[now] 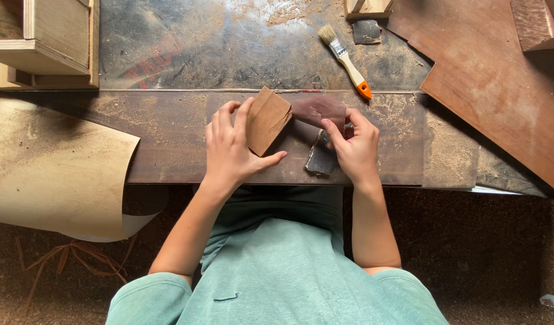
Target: The person applies a finish to a small rectangular wooden block with a brush, then sands the block with a sanding block and a sanding sponge. The person brushes the block again after sanding.
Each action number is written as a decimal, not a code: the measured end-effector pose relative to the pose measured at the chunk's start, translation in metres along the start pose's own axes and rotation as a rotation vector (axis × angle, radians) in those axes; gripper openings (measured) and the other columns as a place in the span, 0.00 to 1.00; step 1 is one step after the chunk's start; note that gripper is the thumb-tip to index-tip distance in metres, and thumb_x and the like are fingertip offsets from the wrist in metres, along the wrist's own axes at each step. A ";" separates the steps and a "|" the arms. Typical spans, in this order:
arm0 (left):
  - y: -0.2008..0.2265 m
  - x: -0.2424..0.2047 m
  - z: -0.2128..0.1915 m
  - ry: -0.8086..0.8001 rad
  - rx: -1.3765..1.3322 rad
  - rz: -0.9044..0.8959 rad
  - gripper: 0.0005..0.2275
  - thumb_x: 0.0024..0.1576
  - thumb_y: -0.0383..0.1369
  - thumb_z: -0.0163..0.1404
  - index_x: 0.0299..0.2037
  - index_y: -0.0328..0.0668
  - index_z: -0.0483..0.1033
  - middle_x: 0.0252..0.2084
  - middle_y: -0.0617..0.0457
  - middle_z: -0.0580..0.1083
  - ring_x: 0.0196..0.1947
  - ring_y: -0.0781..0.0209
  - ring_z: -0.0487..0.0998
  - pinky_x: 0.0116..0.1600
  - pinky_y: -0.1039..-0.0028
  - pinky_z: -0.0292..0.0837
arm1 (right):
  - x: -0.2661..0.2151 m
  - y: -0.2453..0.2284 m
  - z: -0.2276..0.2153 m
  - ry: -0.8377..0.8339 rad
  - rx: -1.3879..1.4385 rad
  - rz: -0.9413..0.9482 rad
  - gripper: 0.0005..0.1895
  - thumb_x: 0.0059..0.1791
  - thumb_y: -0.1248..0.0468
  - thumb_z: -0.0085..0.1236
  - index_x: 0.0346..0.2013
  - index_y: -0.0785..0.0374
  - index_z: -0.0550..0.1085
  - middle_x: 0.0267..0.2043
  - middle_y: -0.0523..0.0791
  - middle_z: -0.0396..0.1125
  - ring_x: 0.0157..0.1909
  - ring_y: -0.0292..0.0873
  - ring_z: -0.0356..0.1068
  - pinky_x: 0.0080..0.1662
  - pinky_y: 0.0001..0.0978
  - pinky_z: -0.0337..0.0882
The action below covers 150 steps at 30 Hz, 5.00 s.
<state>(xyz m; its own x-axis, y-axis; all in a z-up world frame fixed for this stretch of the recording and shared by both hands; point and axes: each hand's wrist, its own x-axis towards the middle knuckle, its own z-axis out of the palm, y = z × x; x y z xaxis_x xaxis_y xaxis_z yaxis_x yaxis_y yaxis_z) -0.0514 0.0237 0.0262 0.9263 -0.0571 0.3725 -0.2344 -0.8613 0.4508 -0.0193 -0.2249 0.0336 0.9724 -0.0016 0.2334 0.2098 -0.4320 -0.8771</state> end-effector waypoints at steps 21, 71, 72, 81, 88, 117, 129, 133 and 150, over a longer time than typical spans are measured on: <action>-0.019 0.014 0.035 0.137 -0.172 -0.025 0.46 0.42 0.42 0.72 0.71 0.35 0.61 0.55 0.43 0.70 0.55 0.46 0.72 0.59 0.59 0.71 | 0.047 0.031 -0.014 0.125 -0.804 -0.027 0.23 0.52 0.55 0.68 0.54 0.69 0.76 0.46 0.53 0.64 0.44 0.53 0.70 0.42 0.47 0.70; -0.013 -0.004 0.043 0.137 -0.159 -0.197 0.40 0.36 0.47 0.71 0.59 0.35 0.72 0.45 0.48 0.71 0.49 0.50 0.73 0.57 0.59 0.65 | -0.032 -0.010 0.021 -0.333 0.051 -0.276 0.12 0.59 0.60 0.49 0.42 0.69 0.70 0.34 0.51 0.75 0.35 0.40 0.75 0.39 0.30 0.74; -0.014 -0.003 0.043 0.146 -0.156 -0.186 0.40 0.37 0.47 0.71 0.59 0.35 0.73 0.46 0.49 0.71 0.49 0.51 0.73 0.57 0.59 0.65 | -0.029 -0.007 0.022 -0.256 0.025 -0.273 0.12 0.59 0.60 0.50 0.41 0.69 0.69 0.38 0.52 0.76 0.32 0.39 0.73 0.37 0.29 0.73; -0.016 -0.006 0.045 0.165 -0.108 -0.147 0.39 0.40 0.52 0.68 0.58 0.34 0.74 0.46 0.48 0.71 0.49 0.50 0.73 0.58 0.58 0.64 | -0.020 0.008 0.002 0.135 -0.079 -0.305 0.14 0.59 0.58 0.52 0.44 0.70 0.71 0.35 0.49 0.74 0.30 0.33 0.69 0.33 0.23 0.69; -0.010 -0.003 0.043 0.112 -0.081 -0.135 0.45 0.41 0.51 0.69 0.68 0.37 0.64 0.53 0.41 0.68 0.54 0.44 0.70 0.60 0.54 0.66 | -0.028 0.013 0.009 0.020 -0.094 -0.377 0.12 0.57 0.61 0.53 0.41 0.70 0.72 0.35 0.50 0.75 0.28 0.32 0.68 0.29 0.26 0.69; -0.021 0.022 0.031 0.137 -0.649 -0.155 0.23 0.58 0.37 0.62 0.61 0.40 0.72 0.54 0.43 0.79 0.55 0.51 0.83 0.56 0.66 0.79 | -0.009 -0.022 0.032 0.318 0.049 -0.453 0.16 0.56 0.69 0.64 0.39 0.64 0.62 0.47 0.56 0.75 0.43 0.41 0.76 0.42 0.27 0.77; -0.029 0.022 0.031 0.111 -0.672 -0.179 0.26 0.51 0.34 0.64 0.60 0.42 0.73 0.48 0.45 0.81 0.48 0.50 0.84 0.51 0.66 0.80 | -0.030 -0.037 0.048 0.104 -0.003 -0.569 0.13 0.50 0.70 0.68 0.35 0.66 0.68 0.43 0.54 0.75 0.42 0.45 0.78 0.43 0.33 0.78; -0.026 0.020 0.032 0.153 -0.637 -0.132 0.22 0.56 0.33 0.64 0.60 0.42 0.73 0.51 0.44 0.80 0.51 0.49 0.84 0.53 0.65 0.79 | 0.002 -0.011 0.031 0.388 -0.153 -0.406 0.11 0.51 0.71 0.69 0.33 0.67 0.71 0.39 0.52 0.78 0.28 0.37 0.71 0.29 0.24 0.68; -0.033 0.023 0.033 0.188 -0.708 -0.126 0.23 0.55 0.32 0.64 0.60 0.36 0.72 0.54 0.41 0.79 0.54 0.51 0.82 0.58 0.65 0.77 | -0.006 -0.013 0.026 0.272 -0.032 -0.482 0.13 0.53 0.70 0.67 0.37 0.66 0.68 0.41 0.52 0.76 0.38 0.36 0.77 0.38 0.25 0.76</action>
<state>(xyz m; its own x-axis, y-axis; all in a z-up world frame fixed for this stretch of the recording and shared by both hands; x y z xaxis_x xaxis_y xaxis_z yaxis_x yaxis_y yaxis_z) -0.0132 0.0338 -0.0068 0.9075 0.1632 0.3871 -0.3225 -0.3201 0.8908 -0.0254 -0.1953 0.0327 0.7049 -0.0282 0.7088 0.6169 -0.4688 -0.6322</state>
